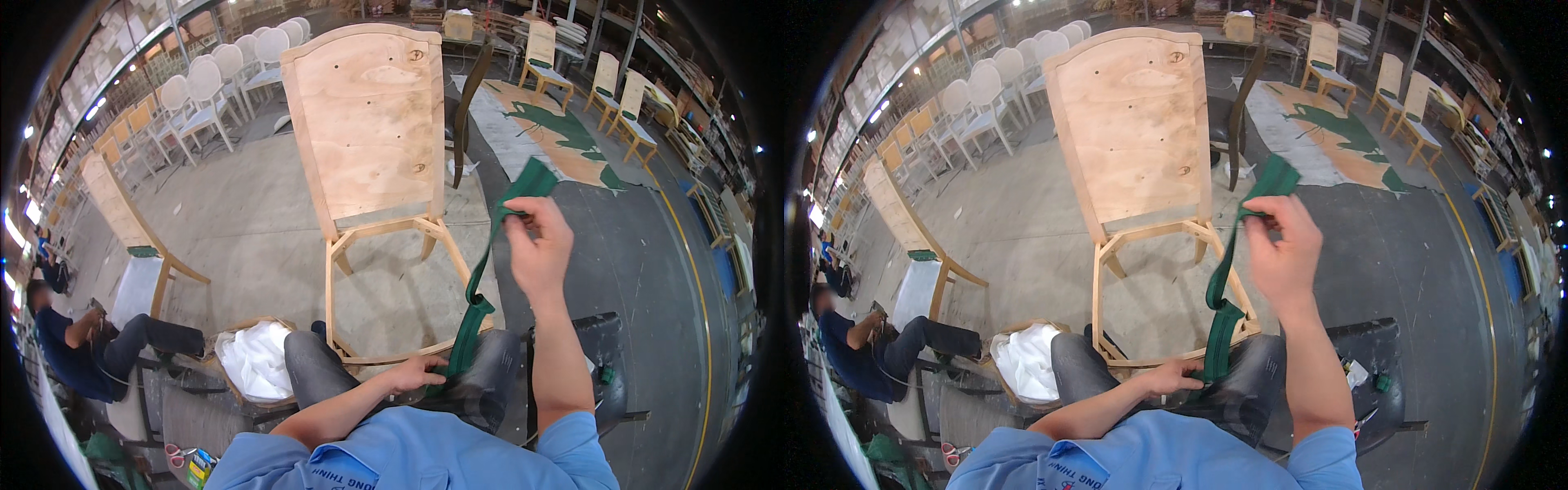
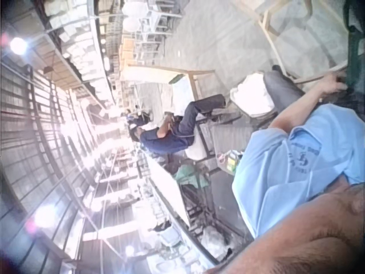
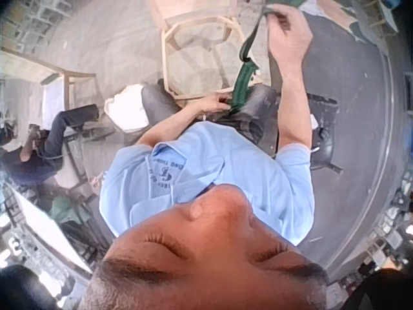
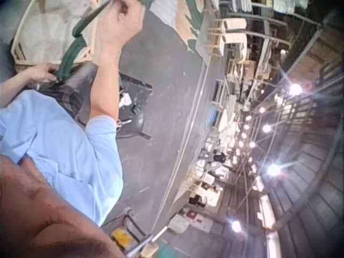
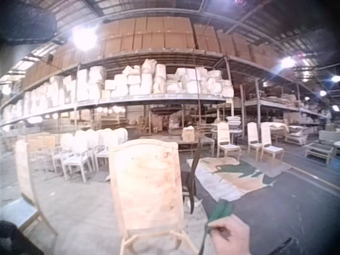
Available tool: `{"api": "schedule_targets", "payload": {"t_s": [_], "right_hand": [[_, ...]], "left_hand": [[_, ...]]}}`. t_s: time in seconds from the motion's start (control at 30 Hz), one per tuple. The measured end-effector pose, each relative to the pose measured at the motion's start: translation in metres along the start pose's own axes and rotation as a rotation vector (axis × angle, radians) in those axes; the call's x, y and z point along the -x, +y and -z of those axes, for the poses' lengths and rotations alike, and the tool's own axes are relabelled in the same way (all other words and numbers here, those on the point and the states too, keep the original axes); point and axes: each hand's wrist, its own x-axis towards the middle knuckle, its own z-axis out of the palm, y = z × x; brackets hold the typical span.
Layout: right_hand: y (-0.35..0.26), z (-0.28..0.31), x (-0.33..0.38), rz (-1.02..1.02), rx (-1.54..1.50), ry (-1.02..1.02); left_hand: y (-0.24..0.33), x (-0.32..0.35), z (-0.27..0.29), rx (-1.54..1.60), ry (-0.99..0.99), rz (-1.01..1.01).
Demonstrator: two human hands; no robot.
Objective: The person staples a light-colored fabric to the underside of a wooden chair seat using a pneumatic staple gun, then flips the chair upright and staples green webbing straps across the seat frame.
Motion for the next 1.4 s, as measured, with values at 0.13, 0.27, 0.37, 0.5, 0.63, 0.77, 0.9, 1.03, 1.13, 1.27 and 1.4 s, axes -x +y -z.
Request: {"api": "schedule_targets", "payload": {"t_s": [0.13,0.27,0.37,0.5,0.63,0.77,0.9,1.03,1.13,1.27,1.4], "right_hand": [[0.022,0.047,0.004,-0.159,-0.082,0.189],[0.074,0.11,0.035,-0.093,0.048,0.425],[0.097,0.093,0.094,-0.494,0.125,0.272],[0.11,0.045,0.208,-0.716,-0.087,0.025],[0.051,-0.068,0.253,-1.34,-0.862,-0.48],[0.053,-0.088,0.206,-1.364,-0.967,-0.434],[0.047,-0.097,0.149,-1.271,-1.124,-0.301],[0.055,-0.085,0.096,-1.117,-1.07,-0.265],[0.038,-0.081,0.061,-1.081,-1.049,-0.223],[0.035,-0.077,0.04,-1.001,-1.0,-0.156],[0.016,-0.086,0.068,-1.004,-0.952,-0.371]], "left_hand": [[0.002,0.029,0.032,-0.215,0.073,0.224],[0.014,0.078,0.093,0.58,0.316,-0.007],[0.042,0.106,0.111,0.697,0.358,-0.255],[0.078,0.093,0.089,0.664,0.248,-0.33],[0.075,0.077,0.051,0.416,0.237,-0.177],[0.043,0.059,0.018,0.254,0.368,-0.17],[0.018,0.075,0.006,0.026,0.386,-0.192],[0.017,0.079,-0.004,-0.522,0.453,-0.058],[0.008,0.086,-0.007,-0.546,0.397,-0.081],[0.003,0.084,-0.009,-0.672,0.237,-0.056],[-0.002,0.09,0.009,-0.369,0.163,-0.235]]}}
